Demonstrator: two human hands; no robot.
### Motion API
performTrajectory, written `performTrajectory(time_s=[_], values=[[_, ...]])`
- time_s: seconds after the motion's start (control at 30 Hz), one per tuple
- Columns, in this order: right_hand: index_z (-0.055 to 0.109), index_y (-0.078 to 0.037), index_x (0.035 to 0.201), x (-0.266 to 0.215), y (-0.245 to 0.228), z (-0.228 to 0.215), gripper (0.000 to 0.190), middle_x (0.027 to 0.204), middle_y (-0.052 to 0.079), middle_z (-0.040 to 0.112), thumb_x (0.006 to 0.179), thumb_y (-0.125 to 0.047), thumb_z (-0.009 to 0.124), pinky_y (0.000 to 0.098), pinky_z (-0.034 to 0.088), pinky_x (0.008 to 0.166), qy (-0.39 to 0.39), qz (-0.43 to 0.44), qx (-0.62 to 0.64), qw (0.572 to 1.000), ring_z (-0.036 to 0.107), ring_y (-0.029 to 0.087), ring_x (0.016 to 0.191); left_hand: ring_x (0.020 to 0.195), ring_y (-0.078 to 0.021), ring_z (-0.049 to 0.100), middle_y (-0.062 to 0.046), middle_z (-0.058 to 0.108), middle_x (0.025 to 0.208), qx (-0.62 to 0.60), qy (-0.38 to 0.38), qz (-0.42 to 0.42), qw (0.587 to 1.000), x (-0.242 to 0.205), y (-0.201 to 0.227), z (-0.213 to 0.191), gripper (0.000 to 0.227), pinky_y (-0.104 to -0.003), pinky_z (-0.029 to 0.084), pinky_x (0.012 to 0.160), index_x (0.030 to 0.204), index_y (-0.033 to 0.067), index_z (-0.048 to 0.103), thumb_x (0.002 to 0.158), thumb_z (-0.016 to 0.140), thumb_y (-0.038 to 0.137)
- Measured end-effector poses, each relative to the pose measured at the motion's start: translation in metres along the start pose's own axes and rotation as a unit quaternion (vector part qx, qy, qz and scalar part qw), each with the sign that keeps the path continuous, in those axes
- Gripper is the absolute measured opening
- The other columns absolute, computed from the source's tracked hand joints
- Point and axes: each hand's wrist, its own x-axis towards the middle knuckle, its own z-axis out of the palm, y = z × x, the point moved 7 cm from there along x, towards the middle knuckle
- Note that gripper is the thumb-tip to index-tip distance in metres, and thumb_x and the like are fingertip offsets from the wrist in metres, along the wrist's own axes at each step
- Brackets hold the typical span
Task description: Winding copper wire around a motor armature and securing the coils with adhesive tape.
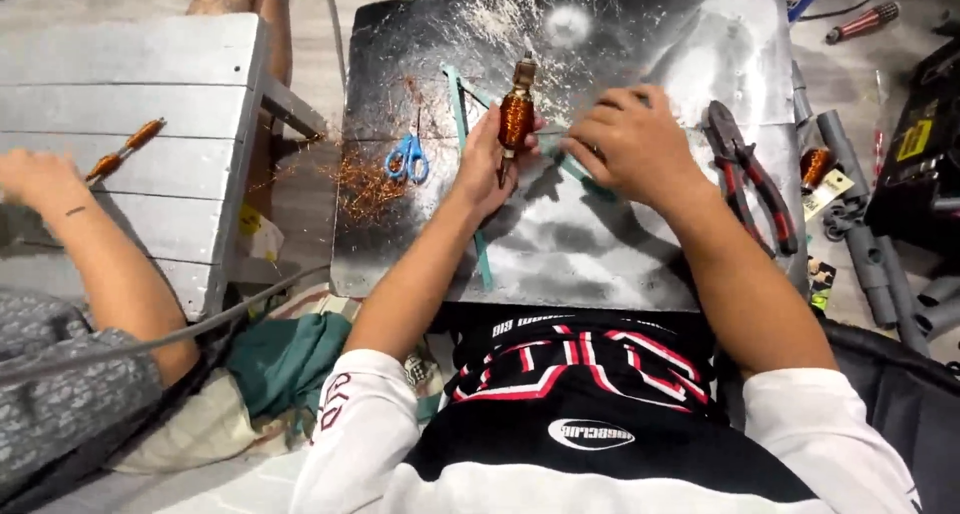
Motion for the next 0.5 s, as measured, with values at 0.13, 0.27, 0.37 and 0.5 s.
performTrajectory(time_s=[0.13,0.27,0.37,0.5], values=[[0.084,-0.030,0.115,-0.002,0.011,-0.005,0.037,0.126,-0.002,0.083,0.116,-0.062,0.065,0.0566,0.034,0.119,-0.093,0.052,0.003,0.994,0.067,0.024,0.134,0.090,-0.0176,0.078,-0.016,0.076,0.113,0.021,0.028,0.053,0.998,-0.006,0.009,-0.004,0.048,-0.038,0.073,0.091,0.139,0.0050,0.056,0.107,0.084,0.028],[0.081,-0.019,0.139,0.002,0.008,-0.011,0.054,0.138,0.005,0.077,0.115,-0.065,0.067,0.0551,0.028,0.125,-0.080,0.077,-0.037,0.993,0.064,0.025,0.131,0.102,-0.0241,0.076,-0.020,0.075,0.126,-0.024,-0.029,0.030,0.999,-0.009,0.017,0.006,0.058,-0.039,0.071,0.094,0.150,-0.0039,0.053,0.106,0.080,0.024],[0.079,-0.024,0.137,0.000,0.015,0.009,0.041,0.136,0.004,0.080,0.111,-0.055,0.071,0.0548,0.036,0.123,-0.100,0.058,0.000,0.993,0.068,0.025,0.135,0.104,-0.0253,0.080,-0.022,0.078,0.123,-0.020,-0.034,0.053,0.998,0.001,0.011,-0.002,0.048,-0.044,0.072,0.100,0.140,-0.0022,0.064,0.107,0.082,0.028],[0.085,-0.006,0.122,-0.006,0.036,0.011,0.035,0.122,0.027,0.081,0.114,-0.039,0.077,0.0652,0.046,0.108,-0.029,0.078,0.135,0.987,0.071,0.050,0.118,0.092,-0.0261,0.083,-0.028,0.079,0.114,0.008,-0.021,0.047,0.999,0.004,0.010,-0.010,0.050,-0.045,0.076,0.092,0.136,-0.0012,0.067,0.105,0.086,0.034]])
